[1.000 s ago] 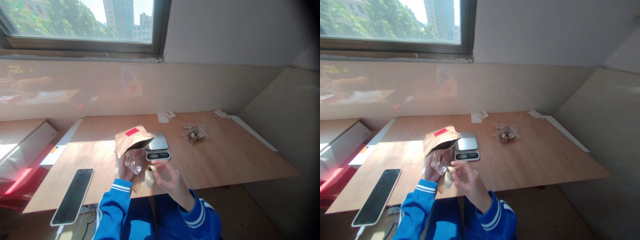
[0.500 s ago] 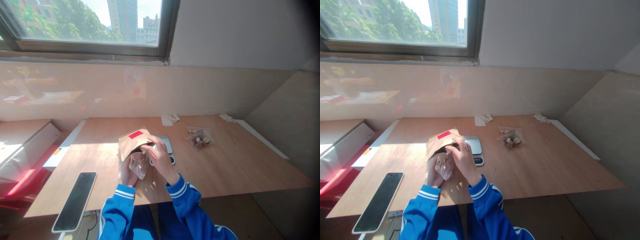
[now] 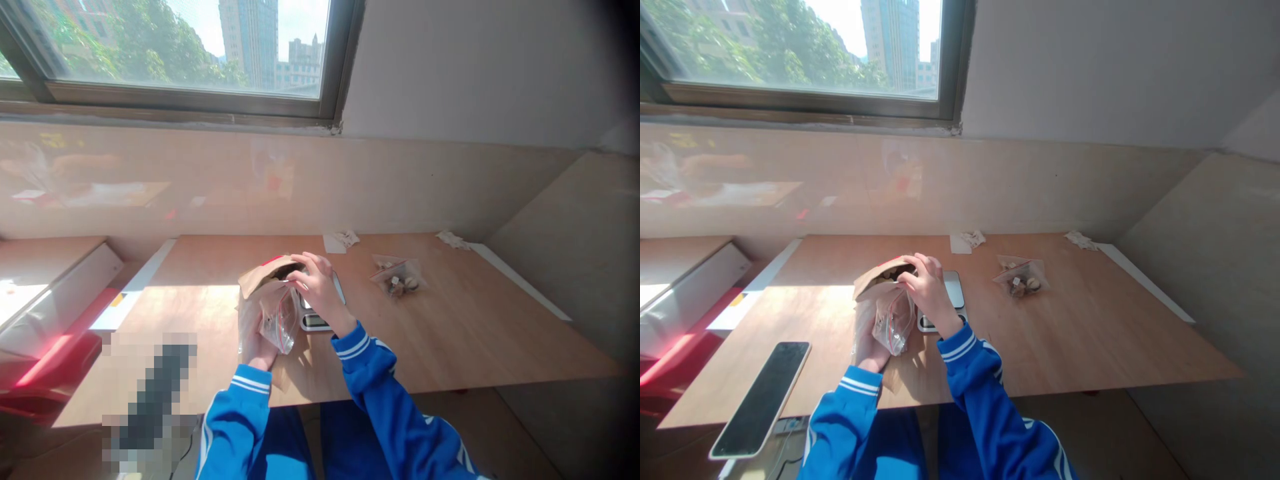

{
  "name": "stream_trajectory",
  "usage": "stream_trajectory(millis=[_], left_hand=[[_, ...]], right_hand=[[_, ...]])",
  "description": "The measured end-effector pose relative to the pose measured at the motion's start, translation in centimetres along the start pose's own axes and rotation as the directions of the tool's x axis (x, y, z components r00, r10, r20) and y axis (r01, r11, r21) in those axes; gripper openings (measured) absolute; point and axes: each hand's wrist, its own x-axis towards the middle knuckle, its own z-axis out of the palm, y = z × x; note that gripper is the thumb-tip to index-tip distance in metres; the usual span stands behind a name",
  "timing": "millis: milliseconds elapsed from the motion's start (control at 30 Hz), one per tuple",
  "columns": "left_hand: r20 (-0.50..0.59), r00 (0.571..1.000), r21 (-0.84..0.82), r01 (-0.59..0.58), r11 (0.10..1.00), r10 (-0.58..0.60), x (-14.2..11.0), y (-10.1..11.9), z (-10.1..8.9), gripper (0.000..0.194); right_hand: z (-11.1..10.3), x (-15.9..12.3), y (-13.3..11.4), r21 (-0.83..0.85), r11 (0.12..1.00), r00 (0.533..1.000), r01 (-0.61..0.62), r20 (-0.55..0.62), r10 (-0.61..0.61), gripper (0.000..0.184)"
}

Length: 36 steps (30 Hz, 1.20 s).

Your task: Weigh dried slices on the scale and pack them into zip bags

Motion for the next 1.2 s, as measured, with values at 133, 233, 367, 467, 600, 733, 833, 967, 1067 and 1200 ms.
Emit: stream_trajectory(millis=[133,233,367,467,600,733,833,967,1067,1200], left_hand=[[-0.088,0.995,-0.033,0.048,0.998,-0.051,0.3,0.1,-1.2,0.027],[-0.094,0.993,-0.035,0.072,0.997,-0.075,0.0,0.3,-1.7,0.030],[-0.089,0.995,-0.052,0.040,0.998,-0.044,-0.4,0.5,-2.0,0.033],[-0.106,0.994,-0.062,-0.004,0.998,-0.003,-0.2,0.3,-2.4,0.036],[-0.130,0.991,-0.047,-0.004,0.999,-0.002,0.2,-0.1,-2.9,0.035],[-0.137,0.990,-0.018,0.010,1.000,-0.012,0.1,-0.4,-2.6,0.033],[-0.136,0.991,0.011,0.013,1.000,-0.012,-0.2,-0.3,-2.1,0.042],[-0.114,0.993,0.070,-0.008,0.998,0.016,-0.6,-0.4,-1.6,0.048],[-0.097,0.995,0.113,-0.021,0.993,0.032,-0.6,-0.5,-1.5,0.048],[-0.093,0.995,0.160,-0.031,0.987,0.047,-0.7,-0.6,-1.5,0.052]], right_hand=[[1.3,5.2,-0.8,-0.006,0.999,0.998,-0.044,-0.039,0.044,0.019],[1.9,7.8,-1.9,0.011,0.998,0.995,-0.067,-0.071,0.067,0.034],[1.8,5.9,-2.9,0.235,0.964,0.969,-0.125,-0.179,0.169,0.034],[1.6,1.4,-2.5,0.490,0.839,0.948,-0.238,-0.072,0.311,0.021],[1.6,-4.0,-1.9,0.583,0.713,0.921,-0.389,0.249,0.300,0.020],[1.3,-5.5,-2.5,0.575,0.675,0.875,-0.462,0.417,0.244,0.024],[0.9,-5.1,-2.9,0.529,0.696,0.835,-0.485,0.516,0.190,0.025],[0.9,-5.1,-2.8,0.530,0.696,0.823,-0.485,0.546,0.157,0.021],[1.1,-5.5,-2.6,0.558,0.690,0.849,-0.461,0.504,0.159,0.030],[1.2,-5.7,-2.8,0.561,0.683,0.866,-0.468,0.444,0.229,0.031]])
